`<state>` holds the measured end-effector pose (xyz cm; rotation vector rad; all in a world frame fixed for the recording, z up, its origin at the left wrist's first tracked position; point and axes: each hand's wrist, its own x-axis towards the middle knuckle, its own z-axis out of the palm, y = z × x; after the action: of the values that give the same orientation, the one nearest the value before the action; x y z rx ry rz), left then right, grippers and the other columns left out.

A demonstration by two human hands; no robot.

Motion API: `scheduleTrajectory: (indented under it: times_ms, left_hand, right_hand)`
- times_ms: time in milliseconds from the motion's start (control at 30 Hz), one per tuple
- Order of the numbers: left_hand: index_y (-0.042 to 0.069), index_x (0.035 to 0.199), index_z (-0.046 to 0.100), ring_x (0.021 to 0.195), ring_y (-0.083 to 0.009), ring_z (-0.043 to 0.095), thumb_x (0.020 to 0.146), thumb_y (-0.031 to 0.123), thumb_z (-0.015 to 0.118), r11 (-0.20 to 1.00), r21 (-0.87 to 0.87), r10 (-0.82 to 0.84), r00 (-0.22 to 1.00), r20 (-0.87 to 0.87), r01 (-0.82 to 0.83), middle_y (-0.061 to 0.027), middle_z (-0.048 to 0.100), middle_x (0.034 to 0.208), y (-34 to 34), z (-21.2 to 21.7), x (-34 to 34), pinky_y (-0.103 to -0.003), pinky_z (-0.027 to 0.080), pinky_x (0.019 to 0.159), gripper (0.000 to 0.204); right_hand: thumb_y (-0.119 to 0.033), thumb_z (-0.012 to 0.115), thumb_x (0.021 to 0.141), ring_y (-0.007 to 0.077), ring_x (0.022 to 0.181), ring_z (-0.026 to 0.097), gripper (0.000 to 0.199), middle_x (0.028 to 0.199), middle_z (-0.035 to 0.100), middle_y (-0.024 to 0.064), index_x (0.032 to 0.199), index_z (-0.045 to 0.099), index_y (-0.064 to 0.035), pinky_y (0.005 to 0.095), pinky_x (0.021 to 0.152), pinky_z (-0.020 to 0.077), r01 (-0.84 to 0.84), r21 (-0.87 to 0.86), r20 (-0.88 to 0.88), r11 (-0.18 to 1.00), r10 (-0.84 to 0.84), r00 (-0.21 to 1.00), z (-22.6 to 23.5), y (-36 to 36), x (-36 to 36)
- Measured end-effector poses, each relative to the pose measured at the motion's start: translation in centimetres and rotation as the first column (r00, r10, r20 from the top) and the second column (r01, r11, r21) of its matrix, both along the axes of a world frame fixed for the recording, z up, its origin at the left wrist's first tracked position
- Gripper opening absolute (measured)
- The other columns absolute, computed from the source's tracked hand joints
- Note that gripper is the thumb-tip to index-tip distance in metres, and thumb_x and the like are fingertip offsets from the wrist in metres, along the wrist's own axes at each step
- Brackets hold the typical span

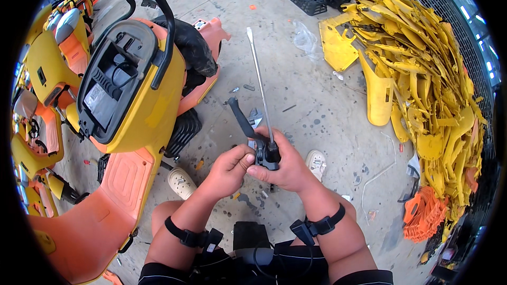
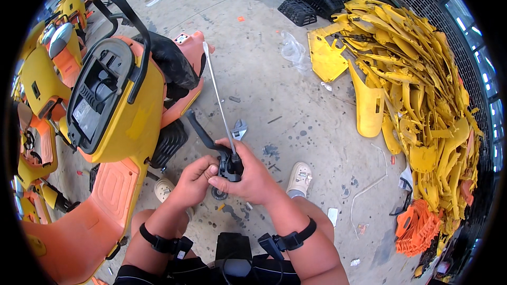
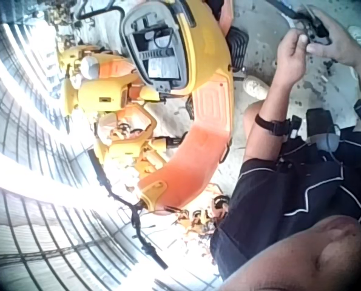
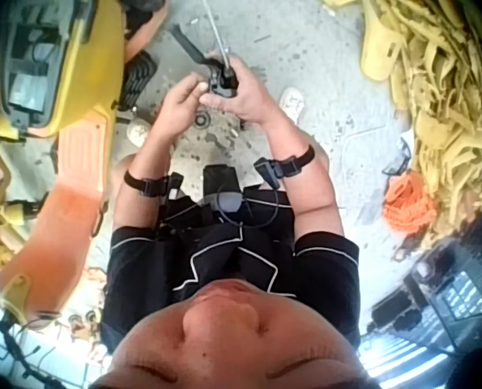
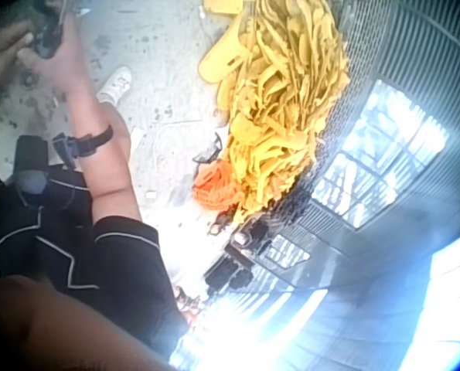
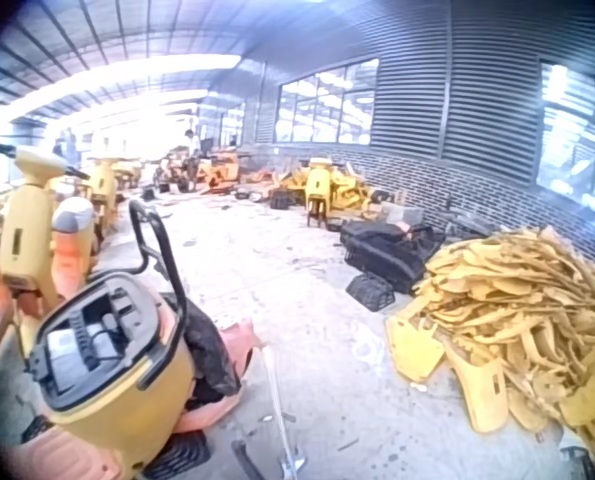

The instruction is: The person sits on the floor and assembles a black plastic component using a screwdriver and a wrench. They insert a screw into the part and tighten it with the screwdriver, then use the wrench to secure the assembly further.

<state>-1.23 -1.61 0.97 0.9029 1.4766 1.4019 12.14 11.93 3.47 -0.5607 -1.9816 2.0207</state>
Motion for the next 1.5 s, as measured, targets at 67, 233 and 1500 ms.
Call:
scheduleTrajectory:
  times_ms: [67,233,1500]
  left_hand:
    - [0.003,0.097,0.059,0.079,-0.0109,0.053,0.104,0.020,0.051,1.000,-0.017,0.015,0.991,0.131,-0.013,-0.0023,0.057,0.085,0.2,0.3,0.2,-0.028,0.047,0.072,0.020]
    - [0.004,0.098,0.060,0.074,-0.0088,0.053,0.106,0.026,0.048,0.993,-0.115,0.068,0.851,0.521,-0.008,-0.0009,0.057,0.082,0.6,1.2,0.3,-0.026,0.046,0.067,0.026]
    - [0.009,0.085,0.051,0.059,-0.0086,0.041,0.106,0.034,0.046,0.985,-0.084,-0.053,0.726,0.685,0.152,0.0026,0.042,0.066,-2.4,2.2,1.0,-0.025,0.035,0.057,0.033]
  right_hand:
    - [-0.018,0.086,0.078,0.0165,0.118,0.056,0.083,0.132,0.055,0.0116,0.144,0.038,-0.0024,0.0333,0.103,0.0451,0.004,-0.081,-0.008,0.997,-0.005,1.000,0.1,-0.1,0.0]
    - [-0.009,0.082,0.080,0.0163,0.117,0.056,0.076,0.131,0.055,0.0111,0.143,0.039,-0.0013,0.0335,0.100,0.0483,0.007,-0.242,-0.065,0.970,-0.023,0.998,0.8,0.0,0.0]
    - [-0.025,0.086,0.075,0.0177,0.118,0.056,0.079,0.125,0.058,0.0088,0.139,0.047,-0.0027,0.0319,0.102,0.0446,-0.132,-0.175,-0.049,0.976,0.125,0.991,0.9,-1.1,0.5]
